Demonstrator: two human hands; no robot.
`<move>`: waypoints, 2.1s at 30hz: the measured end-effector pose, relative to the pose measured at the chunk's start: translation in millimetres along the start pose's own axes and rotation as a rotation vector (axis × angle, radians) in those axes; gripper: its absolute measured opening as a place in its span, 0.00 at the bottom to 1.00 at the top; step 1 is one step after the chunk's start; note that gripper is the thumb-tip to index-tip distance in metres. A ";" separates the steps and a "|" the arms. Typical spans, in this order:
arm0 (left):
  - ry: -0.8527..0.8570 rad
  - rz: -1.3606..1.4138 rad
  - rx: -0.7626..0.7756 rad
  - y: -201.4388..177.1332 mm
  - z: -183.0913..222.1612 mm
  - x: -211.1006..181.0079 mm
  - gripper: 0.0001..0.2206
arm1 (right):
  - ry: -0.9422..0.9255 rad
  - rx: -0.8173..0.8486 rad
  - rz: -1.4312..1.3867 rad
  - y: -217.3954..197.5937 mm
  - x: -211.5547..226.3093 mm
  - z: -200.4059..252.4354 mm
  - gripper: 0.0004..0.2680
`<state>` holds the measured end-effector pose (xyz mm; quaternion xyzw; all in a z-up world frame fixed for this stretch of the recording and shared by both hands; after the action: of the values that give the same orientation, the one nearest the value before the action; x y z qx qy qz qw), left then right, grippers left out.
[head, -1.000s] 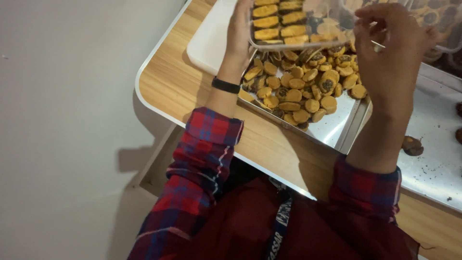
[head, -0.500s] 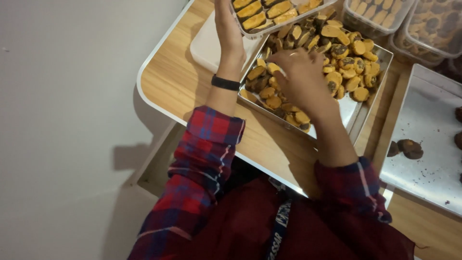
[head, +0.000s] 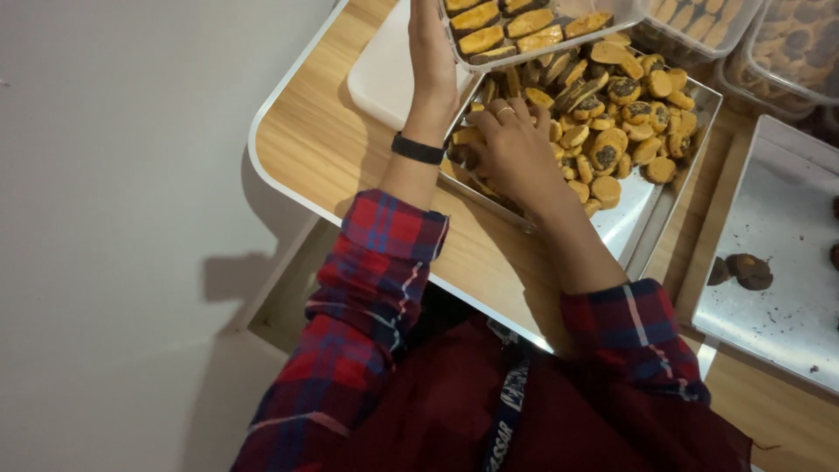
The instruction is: The person is picking up leaf-shaped cookies from a metal tray and neatly arranging them into a clear plastic container.
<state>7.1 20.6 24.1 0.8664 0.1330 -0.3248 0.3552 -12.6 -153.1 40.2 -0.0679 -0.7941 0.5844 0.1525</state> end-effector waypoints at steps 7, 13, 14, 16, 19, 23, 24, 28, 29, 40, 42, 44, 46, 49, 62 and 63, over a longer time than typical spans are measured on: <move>-0.032 0.056 -0.021 1.2 -2.9 3.8 0.19 | -0.043 0.012 0.011 -45.5 13.3 -0.9 0.09; -0.041 0.010 0.030 1.1 2.6 0.4 0.22 | 0.090 0.068 -0.243 -140.7 14.8 21.9 0.07; -0.090 0.009 0.030 2.3 3.2 1.0 0.24 | 0.030 -0.052 -0.242 -153.2 6.6 28.7 0.08; -0.085 -0.015 0.069 2.9 5.1 6.8 0.23 | 0.099 -0.112 -0.183 -165.9 -7.9 41.8 0.08; -0.099 0.046 0.174 12.0 7.0 11.0 0.22 | 0.151 -0.222 -0.019 -169.3 -42.1 56.6 0.08; -0.064 -0.107 0.274 19.9 11.9 31.0 0.23 | 0.173 -0.282 0.037 -159.1 -68.8 67.0 0.07; -0.063 -0.106 0.280 22.7 13.9 30.2 0.23 | 0.176 -0.286 0.038 -157.1 -68.8 65.2 0.07; -0.158 -0.043 0.400 39.1 21.2 14.4 0.21 | 0.255 -0.206 0.138 -145.9 -77.9 62.9 0.06; -0.172 -0.060 0.429 43.5 22.7 6.3 0.21 | 0.278 -0.180 0.177 -142.5 -81.3 63.8 0.08; -0.253 -0.082 0.383 40.1 24.7 21.7 0.21 | 0.284 -0.184 0.252 -132.9 -91.8 67.8 0.05; -0.239 -0.072 0.388 39.3 25.0 23.7 0.21 | 0.296 -0.176 0.245 -132.0 -92.3 67.3 0.05; -0.207 -0.185 0.405 40.0 25.3 21.5 0.23 | 0.307 -0.142 0.226 -130.8 -92.0 67.0 0.09; -0.228 -0.169 0.398 43.7 24.9 14.2 0.22 | 0.330 -0.110 0.204 -128.5 -94.5 65.4 0.08; -0.232 -0.187 0.402 43.8 24.9 8.8 0.23 | 0.345 -0.075 0.178 -123.5 -99.7 64.7 0.09; -0.227 -0.127 0.042 10.8 9.4 18.5 0.27 | 0.173 -0.675 0.301 -165.5 -79.9 62.3 0.11; -0.226 -0.125 0.039 10.8 6.3 13.8 0.27 | 0.170 -0.674 0.302 -164.9 -78.6 60.1 0.11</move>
<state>19.5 8.5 17.4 0.8212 0.1395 -0.4442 0.3299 53.9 -280.9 167.6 -0.2788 -0.9073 0.2986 0.0990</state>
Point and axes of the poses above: each hand's wrist, its own z-axis away from the middle knuckle, its own y-axis out of the palm, x = y × z, the point moved 3 cm from there along -z, towards the middle knuckle, and after that the axes turned 8 degrees about -z, right-handed, at the moved point
